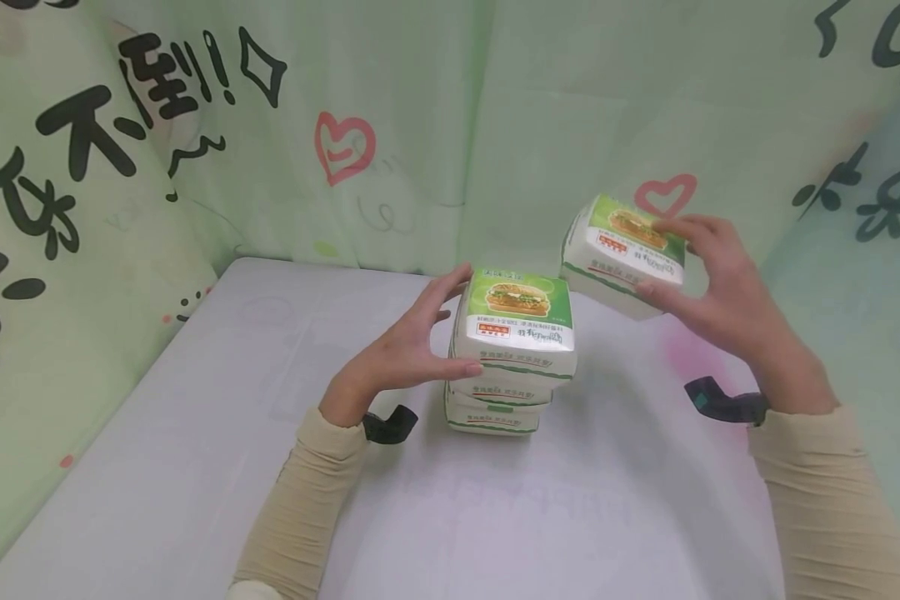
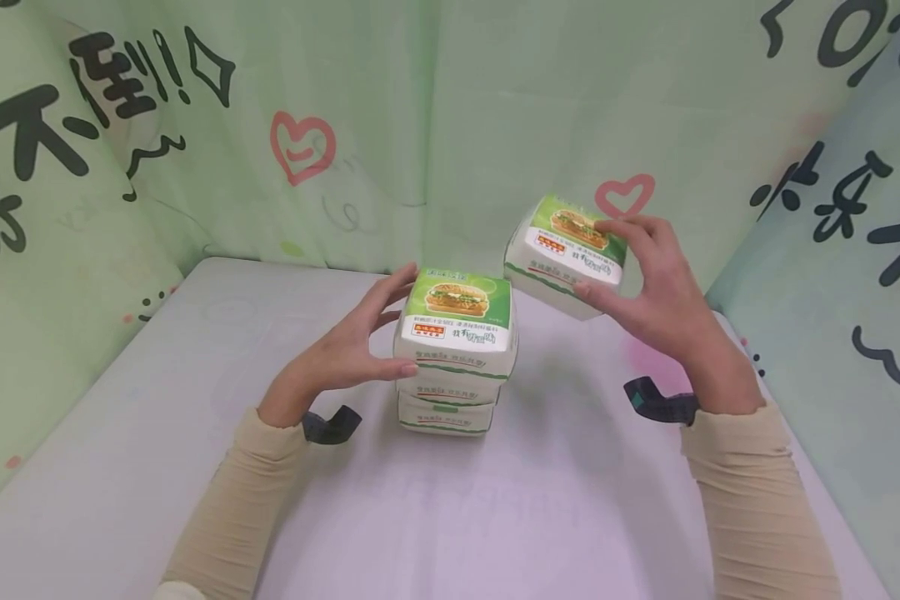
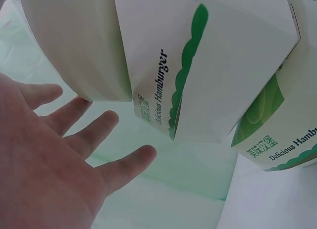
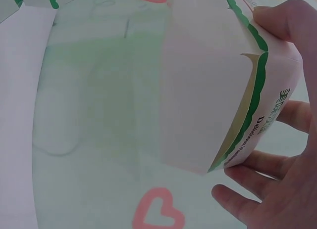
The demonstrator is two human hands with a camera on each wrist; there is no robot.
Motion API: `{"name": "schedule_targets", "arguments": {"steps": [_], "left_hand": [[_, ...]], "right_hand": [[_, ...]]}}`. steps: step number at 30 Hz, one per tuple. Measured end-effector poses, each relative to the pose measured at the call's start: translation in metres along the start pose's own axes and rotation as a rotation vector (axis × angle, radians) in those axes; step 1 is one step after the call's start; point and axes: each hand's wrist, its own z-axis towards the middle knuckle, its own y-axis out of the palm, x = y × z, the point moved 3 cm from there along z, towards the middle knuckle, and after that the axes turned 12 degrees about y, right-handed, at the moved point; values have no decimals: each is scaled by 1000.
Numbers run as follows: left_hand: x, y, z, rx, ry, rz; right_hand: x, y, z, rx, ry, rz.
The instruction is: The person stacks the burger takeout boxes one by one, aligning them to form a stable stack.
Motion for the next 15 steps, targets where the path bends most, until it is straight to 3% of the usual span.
{"name": "schedule_targets", "arguments": {"steps": [11,15], "left_hand": [[0,0,-1,4,-5,50],[1,0,-1,4,-10,56]], "right_hand": [[-12,-4,1,23,-15,19],[-20,-4,-1,39,-72,28]]}}
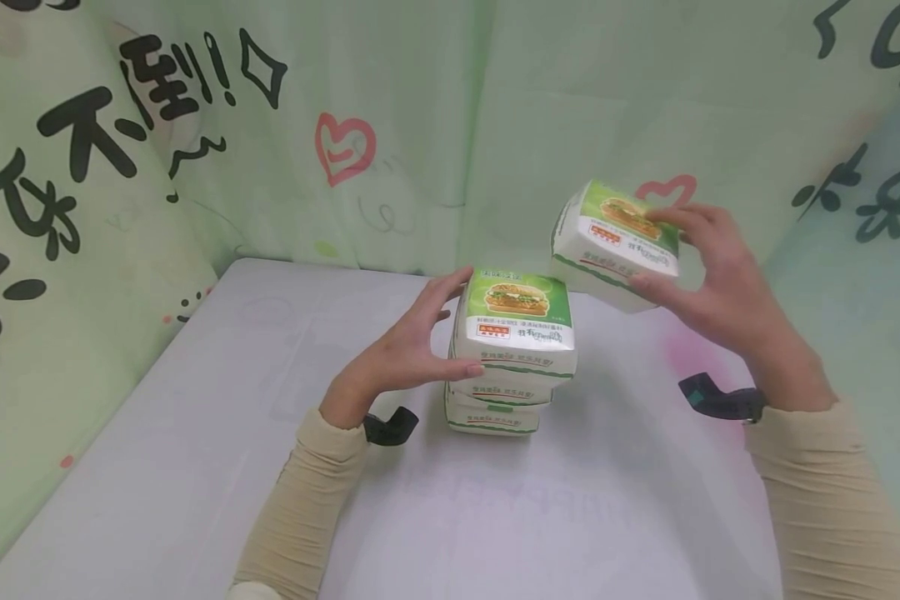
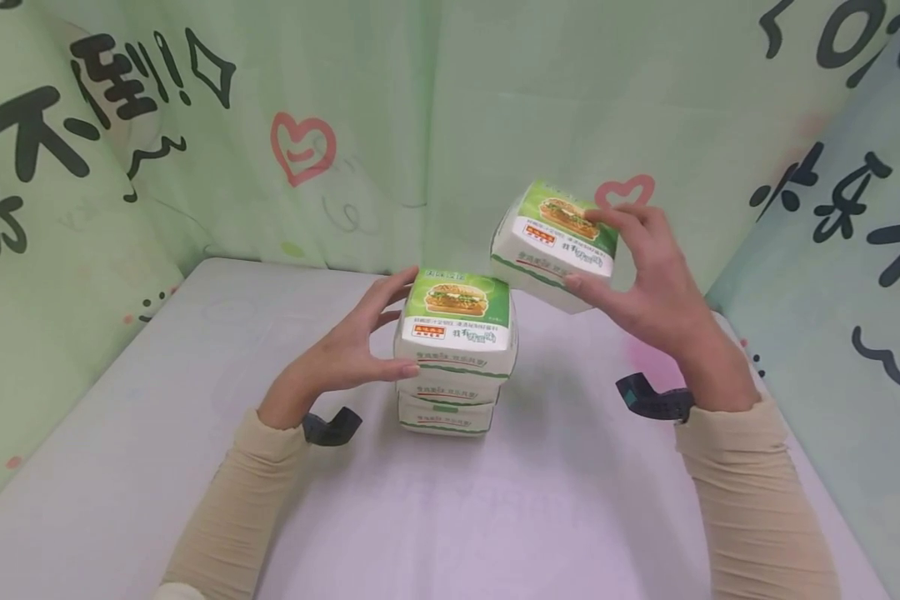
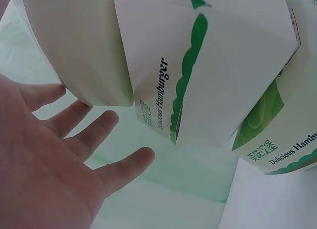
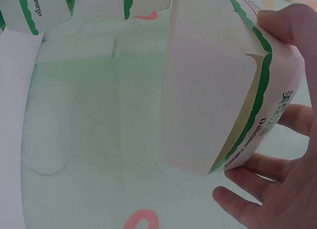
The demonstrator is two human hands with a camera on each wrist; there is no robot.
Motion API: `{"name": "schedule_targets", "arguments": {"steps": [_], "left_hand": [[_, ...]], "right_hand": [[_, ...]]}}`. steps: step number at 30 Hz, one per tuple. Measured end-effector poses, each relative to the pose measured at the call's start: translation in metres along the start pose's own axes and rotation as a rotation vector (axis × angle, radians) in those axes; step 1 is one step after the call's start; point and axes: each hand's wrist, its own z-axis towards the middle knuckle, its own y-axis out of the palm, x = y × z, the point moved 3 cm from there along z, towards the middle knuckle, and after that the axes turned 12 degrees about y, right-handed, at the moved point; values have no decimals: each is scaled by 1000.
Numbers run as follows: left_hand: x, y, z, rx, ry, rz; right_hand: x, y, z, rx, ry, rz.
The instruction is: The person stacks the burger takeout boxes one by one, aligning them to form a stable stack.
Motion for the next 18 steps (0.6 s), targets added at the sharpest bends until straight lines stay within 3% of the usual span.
{"name": "schedule_targets", "arguments": {"steps": [9,18], "left_hand": [[0,1,1,13,11,-4],[-1,3,2,18,8,-18]], "right_hand": [[-21,4,-3,12,-151,19],[-42,10,-5,-53,-262,62]]}}
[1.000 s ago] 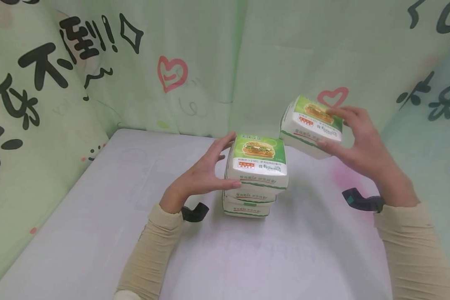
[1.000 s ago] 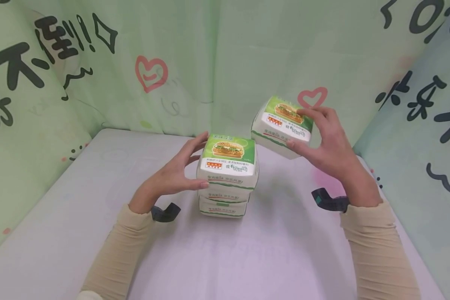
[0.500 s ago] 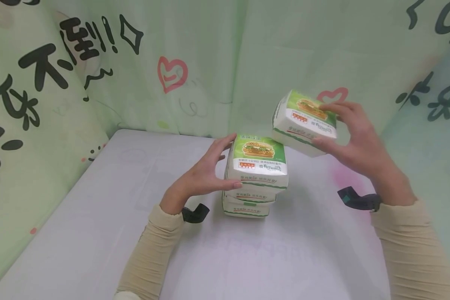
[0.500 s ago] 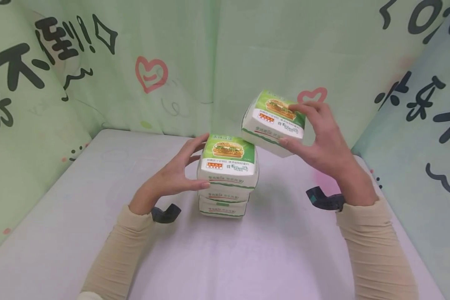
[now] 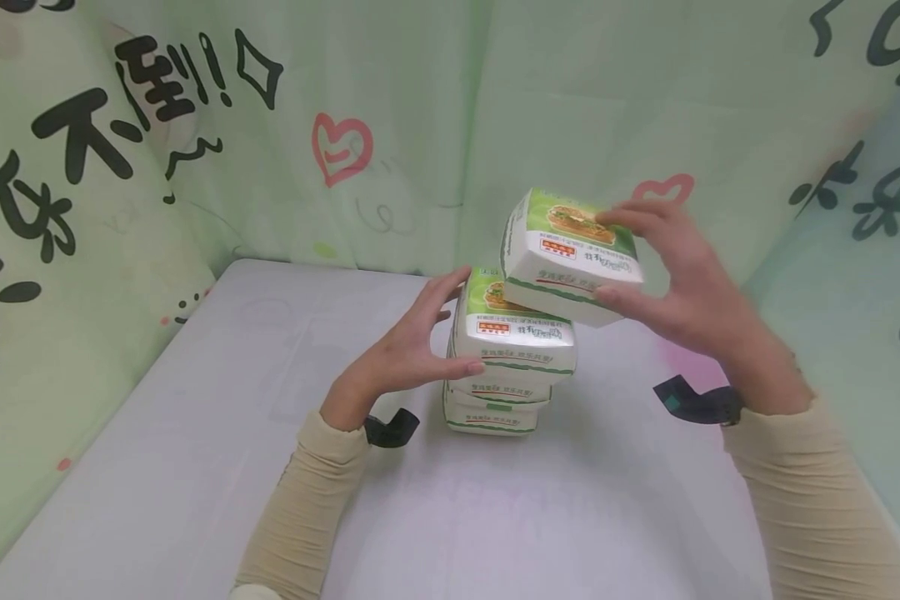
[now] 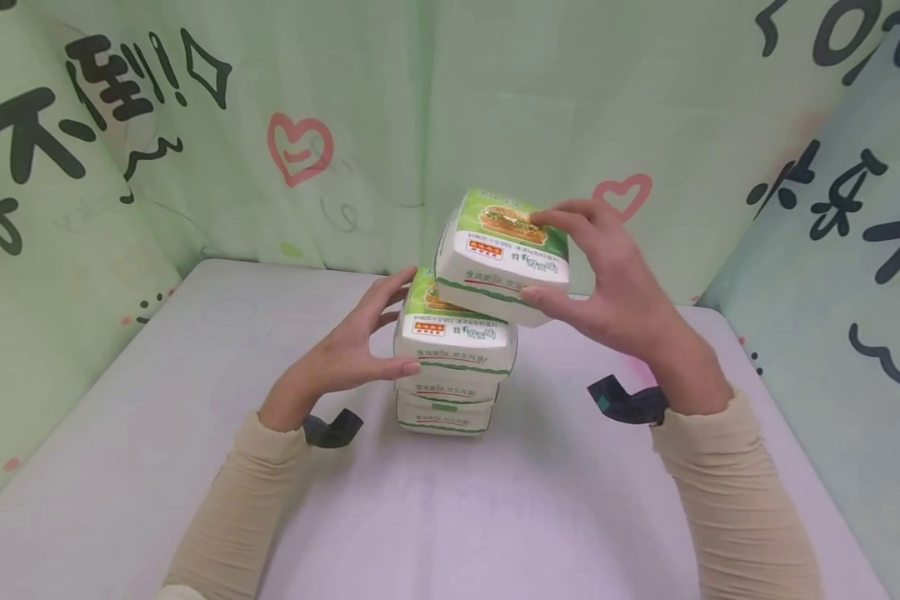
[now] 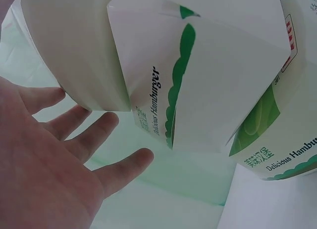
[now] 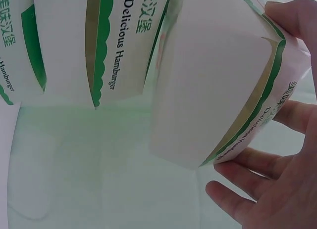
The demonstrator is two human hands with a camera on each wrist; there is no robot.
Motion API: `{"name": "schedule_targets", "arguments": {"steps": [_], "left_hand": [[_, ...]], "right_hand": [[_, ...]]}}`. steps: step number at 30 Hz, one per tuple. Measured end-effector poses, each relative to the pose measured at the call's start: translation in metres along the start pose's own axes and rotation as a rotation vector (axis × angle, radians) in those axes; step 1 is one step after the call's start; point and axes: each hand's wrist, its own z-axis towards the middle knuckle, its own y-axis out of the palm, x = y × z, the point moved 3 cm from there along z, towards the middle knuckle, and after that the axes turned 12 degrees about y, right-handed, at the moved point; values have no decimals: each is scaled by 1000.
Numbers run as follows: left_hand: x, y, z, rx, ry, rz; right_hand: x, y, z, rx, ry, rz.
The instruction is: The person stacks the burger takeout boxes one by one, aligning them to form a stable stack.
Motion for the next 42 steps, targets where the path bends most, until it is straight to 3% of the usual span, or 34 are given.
{"name": "schedule_targets", "arguments": {"steps": [17,42], "left_hand": [[-1,1,1,3,25,-14],[-1,1,-1,8,26,-28]], "right_hand": [[-24,11,3,-86,-52,18],[-26,19,-1,-129,-11,2]]}}
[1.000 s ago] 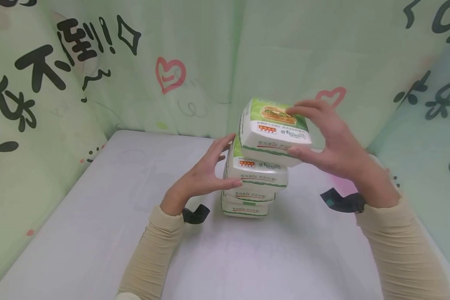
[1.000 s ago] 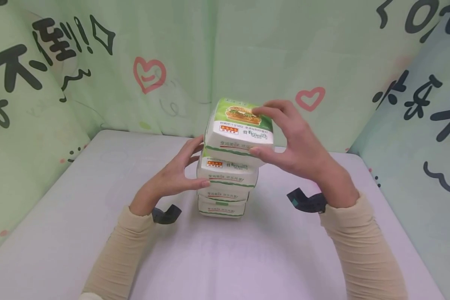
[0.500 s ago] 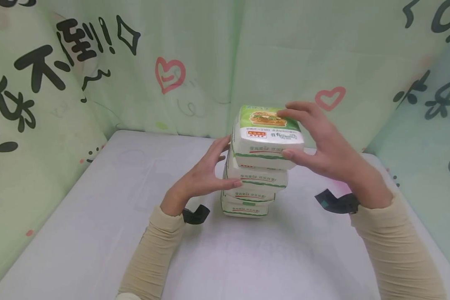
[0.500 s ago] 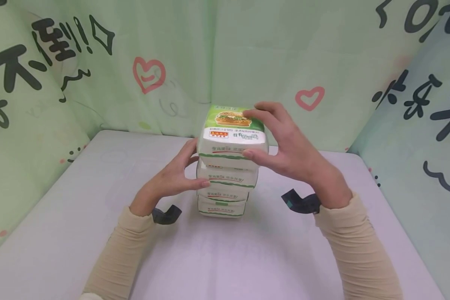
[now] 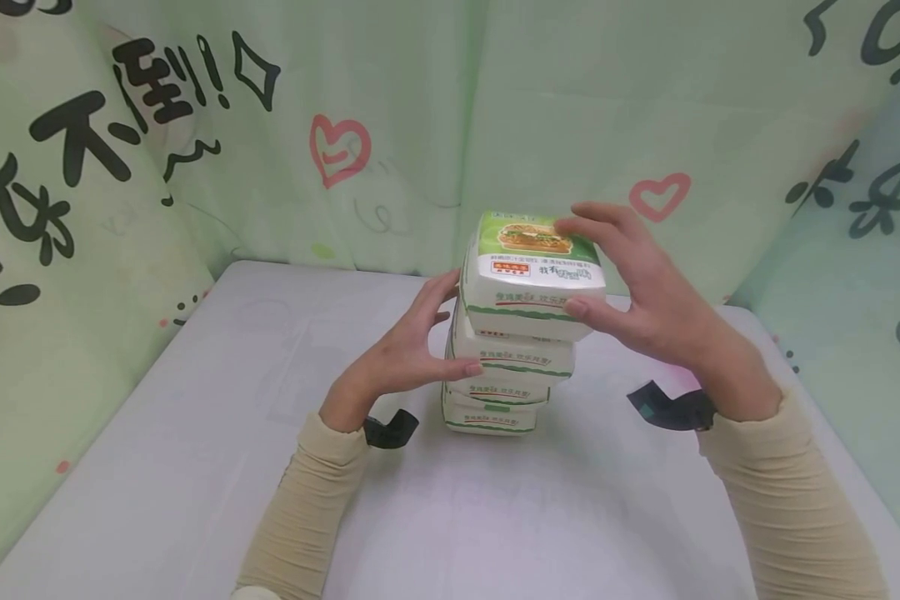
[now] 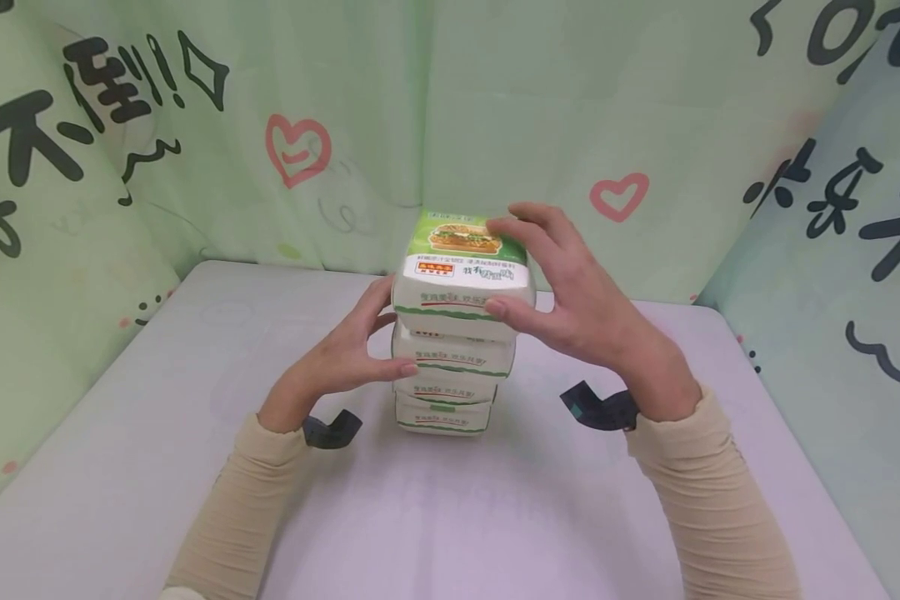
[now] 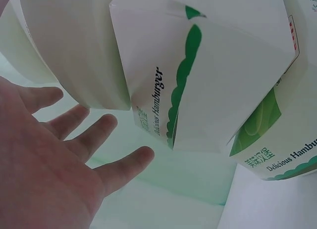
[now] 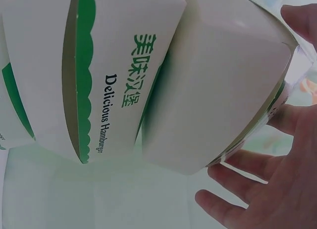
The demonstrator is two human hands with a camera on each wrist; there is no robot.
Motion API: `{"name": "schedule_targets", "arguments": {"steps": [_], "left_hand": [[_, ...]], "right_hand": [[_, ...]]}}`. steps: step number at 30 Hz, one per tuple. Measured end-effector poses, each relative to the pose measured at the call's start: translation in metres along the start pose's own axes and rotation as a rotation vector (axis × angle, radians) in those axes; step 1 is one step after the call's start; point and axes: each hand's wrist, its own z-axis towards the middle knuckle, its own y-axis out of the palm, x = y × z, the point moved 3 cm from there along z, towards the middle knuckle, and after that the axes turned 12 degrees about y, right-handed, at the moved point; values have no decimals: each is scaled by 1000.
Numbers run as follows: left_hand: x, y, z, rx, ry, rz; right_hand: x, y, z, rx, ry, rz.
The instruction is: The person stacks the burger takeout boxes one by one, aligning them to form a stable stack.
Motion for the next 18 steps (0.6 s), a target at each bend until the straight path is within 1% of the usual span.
{"name": "schedule_targets", "arguments": {"steps": [7,11,15,18], "left_hand": [[1,-2,-1,0,5,3],[2,-5,-4,4,-2,-1],[2,-10,-10,13,-17,-10],[2,-16,-17,22,-22,2]], "right_hand": [[-1,0,-2,-10,3,11],[1,-4,-5,1,-13,61],[6,-7,-11,33,-17,131],[14,-8,-19,49,40,177]]}}
